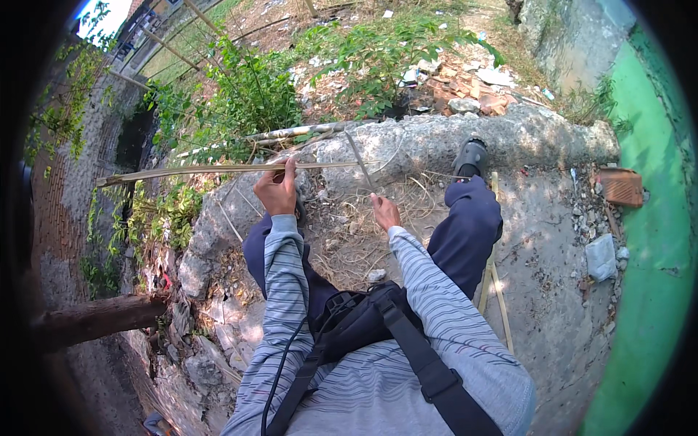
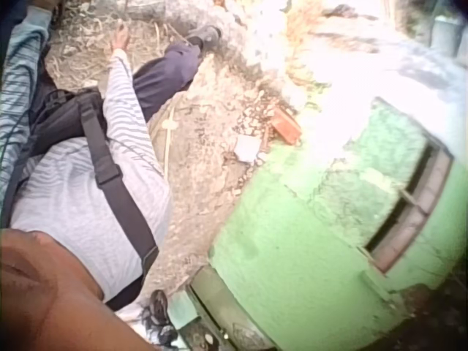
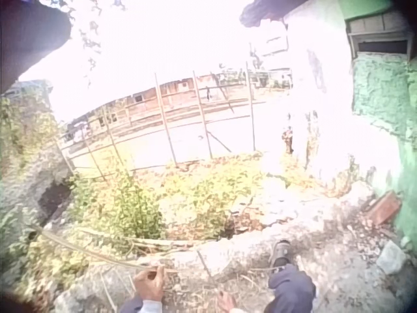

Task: The person splits bamboo stalks into thin strips using a knife, then trims and scrapes the strips with the blade.

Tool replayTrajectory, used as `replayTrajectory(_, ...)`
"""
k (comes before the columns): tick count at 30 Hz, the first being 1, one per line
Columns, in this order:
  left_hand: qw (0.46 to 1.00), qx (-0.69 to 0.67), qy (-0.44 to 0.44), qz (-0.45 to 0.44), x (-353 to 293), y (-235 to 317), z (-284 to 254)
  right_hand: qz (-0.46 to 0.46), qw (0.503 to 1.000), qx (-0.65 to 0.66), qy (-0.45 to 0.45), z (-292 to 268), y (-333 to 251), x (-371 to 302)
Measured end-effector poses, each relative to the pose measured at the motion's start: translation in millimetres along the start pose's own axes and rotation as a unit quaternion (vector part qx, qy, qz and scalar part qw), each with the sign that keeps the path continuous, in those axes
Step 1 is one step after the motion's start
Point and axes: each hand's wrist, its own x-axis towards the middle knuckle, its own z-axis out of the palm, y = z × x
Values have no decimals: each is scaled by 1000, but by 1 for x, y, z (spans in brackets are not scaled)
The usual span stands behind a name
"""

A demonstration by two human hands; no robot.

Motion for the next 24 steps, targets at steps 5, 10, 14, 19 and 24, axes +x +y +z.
replayTrajectory(5, 998, -43, 26, -30, 4, -12, -11, -41, 998, 43, -3, 14, -32, -20)
replayTrajectory(10, 1000, 22, 9, -8, -1, 8, 7, 7, 999, -27, -28, -8, 5, 2)
replayTrajectory(14, 998, -9, 34, -47, 8, -4, -2, -5, 1000, 8, 1, -3, -27, -6)
replayTrajectory(19, 998, -34, 31, -37, 6, -15, -15, -76, 996, 1, -51, 13, -57, -32)
replayTrajectory(24, 997, -72, 13, -8, 1, 4, 11, 100, 994, -38, 35, -17, 35, 3)
